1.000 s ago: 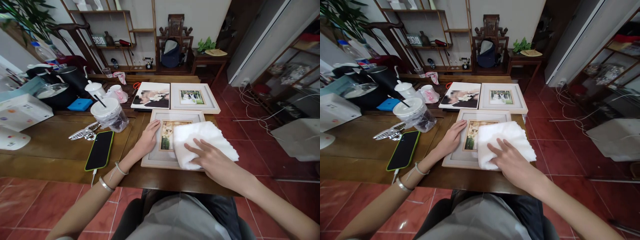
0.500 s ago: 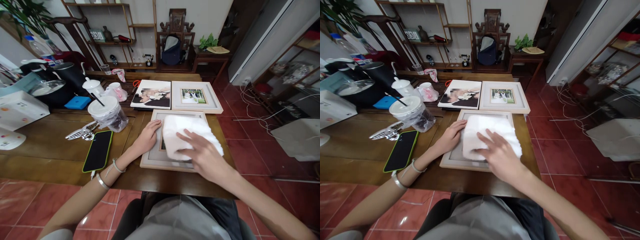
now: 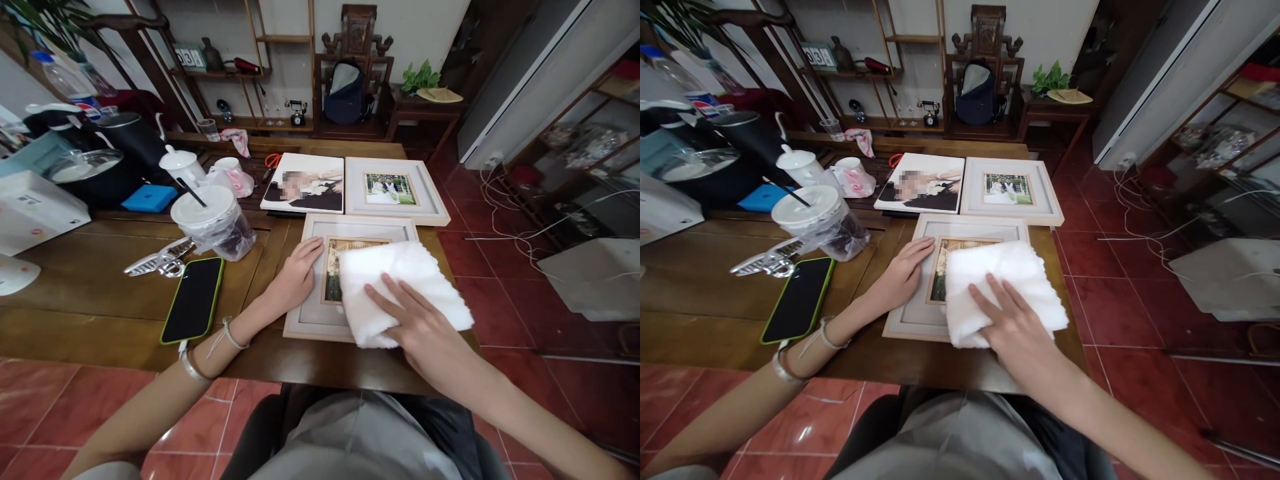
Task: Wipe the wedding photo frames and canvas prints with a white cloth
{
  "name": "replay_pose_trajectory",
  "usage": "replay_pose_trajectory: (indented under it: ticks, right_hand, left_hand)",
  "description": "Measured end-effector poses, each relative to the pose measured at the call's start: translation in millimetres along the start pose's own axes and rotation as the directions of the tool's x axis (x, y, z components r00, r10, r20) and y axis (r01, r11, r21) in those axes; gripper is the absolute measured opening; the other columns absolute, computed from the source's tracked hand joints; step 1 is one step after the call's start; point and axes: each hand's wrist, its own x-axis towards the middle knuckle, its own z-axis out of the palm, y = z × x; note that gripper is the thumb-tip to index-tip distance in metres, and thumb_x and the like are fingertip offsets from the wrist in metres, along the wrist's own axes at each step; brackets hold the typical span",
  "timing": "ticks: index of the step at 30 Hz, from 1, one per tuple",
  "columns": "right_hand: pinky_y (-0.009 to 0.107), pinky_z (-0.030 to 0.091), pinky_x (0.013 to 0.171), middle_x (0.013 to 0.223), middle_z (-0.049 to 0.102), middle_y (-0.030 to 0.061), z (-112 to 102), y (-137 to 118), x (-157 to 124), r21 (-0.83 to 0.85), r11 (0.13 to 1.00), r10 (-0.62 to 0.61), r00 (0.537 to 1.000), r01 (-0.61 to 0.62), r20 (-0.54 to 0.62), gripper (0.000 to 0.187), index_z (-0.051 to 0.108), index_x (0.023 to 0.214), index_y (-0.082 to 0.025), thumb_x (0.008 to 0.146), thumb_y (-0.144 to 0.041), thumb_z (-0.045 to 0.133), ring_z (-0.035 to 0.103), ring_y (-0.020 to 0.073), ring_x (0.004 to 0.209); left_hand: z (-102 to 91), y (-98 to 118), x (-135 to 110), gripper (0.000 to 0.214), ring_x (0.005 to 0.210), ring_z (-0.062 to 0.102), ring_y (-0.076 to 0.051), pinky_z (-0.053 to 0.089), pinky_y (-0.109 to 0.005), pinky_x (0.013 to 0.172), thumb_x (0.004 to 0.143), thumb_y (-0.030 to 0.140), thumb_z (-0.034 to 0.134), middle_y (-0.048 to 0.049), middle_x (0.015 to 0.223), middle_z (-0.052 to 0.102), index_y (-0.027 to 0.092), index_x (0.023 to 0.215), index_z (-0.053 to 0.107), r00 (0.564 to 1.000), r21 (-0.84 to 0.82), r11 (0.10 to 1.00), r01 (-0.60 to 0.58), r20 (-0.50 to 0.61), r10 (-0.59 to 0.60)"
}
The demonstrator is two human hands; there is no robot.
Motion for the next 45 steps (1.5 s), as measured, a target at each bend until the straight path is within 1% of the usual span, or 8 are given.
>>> replay_pose_trajectory:
  ticks: [6, 8, 11, 14, 19, 25, 35, 45]
  right_hand:
    - [0.043, 0.046, 0.100, 0.141, 0.051, 0.0018, -44, 41, -30, 0.115, 0.993, 0.012, 0.991, -0.027, 0.132, 0.054, 0.070, 0.088, -0.025, 0.060, 0.008, 0.037, 0.045, 0.0254, 0.131]
    - [0.032, 0.054, 0.076, 0.108, 0.069, 0.0038, -61, 59, -33, 0.142, 0.989, 0.024, 0.999, -0.027, 0.027, 0.048, 0.066, 0.088, -0.025, 0.066, 0.004, 0.036, 0.066, 0.0191, 0.094]
    - [0.027, 0.042, 0.045, 0.054, 0.053, -0.0016, -73, 82, -24, -0.016, 0.996, 0.083, 0.951, -0.092, -0.299, 0.025, 0.057, 0.072, -0.023, 0.075, -0.006, 0.040, 0.049, 0.0140, 0.045]
    - [0.031, 0.049, 0.058, 0.079, 0.066, 0.0084, -63, 93, 3, -0.216, 0.959, 0.061, 0.881, -0.181, -0.470, 0.019, 0.059, 0.073, -0.020, 0.076, -0.007, 0.046, 0.064, 0.0216, 0.072]
    - [0.054, 0.041, 0.098, 0.149, 0.038, 0.0145, -20, 97, 56, -0.373, 0.926, -0.019, 0.979, -0.059, -0.204, 0.036, 0.070, 0.100, -0.017, 0.077, 0.004, 0.051, 0.035, 0.0385, 0.135]
    - [0.053, 0.040, 0.100, 0.139, 0.049, 0.0187, 12, 81, 61, -0.393, 0.919, 0.001, 1.000, -0.005, -0.010, 0.048, 0.067, 0.116, -0.020, 0.077, 0.004, 0.055, 0.040, 0.0396, 0.131]
    - [0.045, 0.052, 0.080, 0.124, 0.059, 0.0170, -20, 5, 5, -0.176, 0.983, -0.033, 0.993, 0.053, 0.114, 0.054, 0.065, 0.115, -0.025, 0.067, -0.001, 0.051, 0.060, 0.0350, 0.107]
    - [0.034, 0.054, 0.063, 0.083, 0.066, 0.0114, -61, 13, -4, 0.011, 0.997, 0.082, 0.960, -0.082, -0.268, 0.043, 0.061, 0.109, -0.015, 0.073, -0.002, 0.040, 0.065, 0.0245, 0.077]
  left_hand:
    - [-1.5, 2, 0, 0.054, 0.135, 0.039, -0.027, 0.034, -0.055, 0.112, 0.083, -0.003, 0.035, -0.0197, 0.139, 0.048, 0.008, 0.134, 0.048, 1.000, -0.001, 1.000, 0.005, 0.012, -0.005]
    - [-1.6, 2, 0, 0.054, 0.135, 0.039, -0.027, 0.034, -0.055, 0.112, 0.083, -0.002, 0.035, -0.0191, 0.139, 0.048, 0.009, 0.134, 0.048, 1.000, -0.007, 1.000, 0.007, 0.009, -0.007]
    - [-1.6, 2, 0, 0.054, 0.135, 0.039, -0.027, 0.034, -0.055, 0.113, 0.083, -0.002, 0.036, -0.0193, 0.139, 0.048, 0.009, 0.134, 0.048, 1.000, -0.014, 1.000, 0.007, 0.011, -0.007]
    - [-2.2, 3, 1, 0.053, 0.136, 0.039, -0.027, 0.034, -0.054, 0.113, 0.083, -0.002, 0.036, -0.0204, 0.139, 0.048, 0.007, 0.134, 0.048, 1.000, -0.010, 1.000, 0.019, 0.020, -0.019]
    - [-3.0, 4, 0, 0.053, 0.136, 0.038, -0.028, 0.034, -0.054, 0.113, 0.083, -0.001, 0.036, -0.0197, 0.141, 0.047, 0.008, 0.134, 0.048, 0.998, -0.011, 0.999, 0.047, 0.030, -0.046]
    - [-0.9, 6, 0, 0.054, 0.137, 0.038, -0.026, 0.034, -0.053, 0.113, 0.083, -0.002, 0.035, -0.0177, 0.141, 0.048, 0.010, 0.134, 0.048, 0.997, 0.001, 0.997, 0.072, 0.025, -0.072]
    - [-1.4, 8, 1, 0.054, 0.136, 0.039, -0.026, 0.033, -0.054, 0.113, 0.083, -0.002, 0.035, -0.0174, 0.141, 0.048, 0.011, 0.134, 0.049, 0.998, 0.004, 0.998, 0.065, 0.013, -0.065]
    - [-0.5, 7, 0, 0.056, 0.136, 0.039, -0.026, 0.033, -0.055, 0.113, 0.084, -0.002, 0.036, -0.0149, 0.140, 0.049, 0.015, 0.135, 0.048, 0.999, -0.043, 0.998, 0.048, -0.011, -0.048]
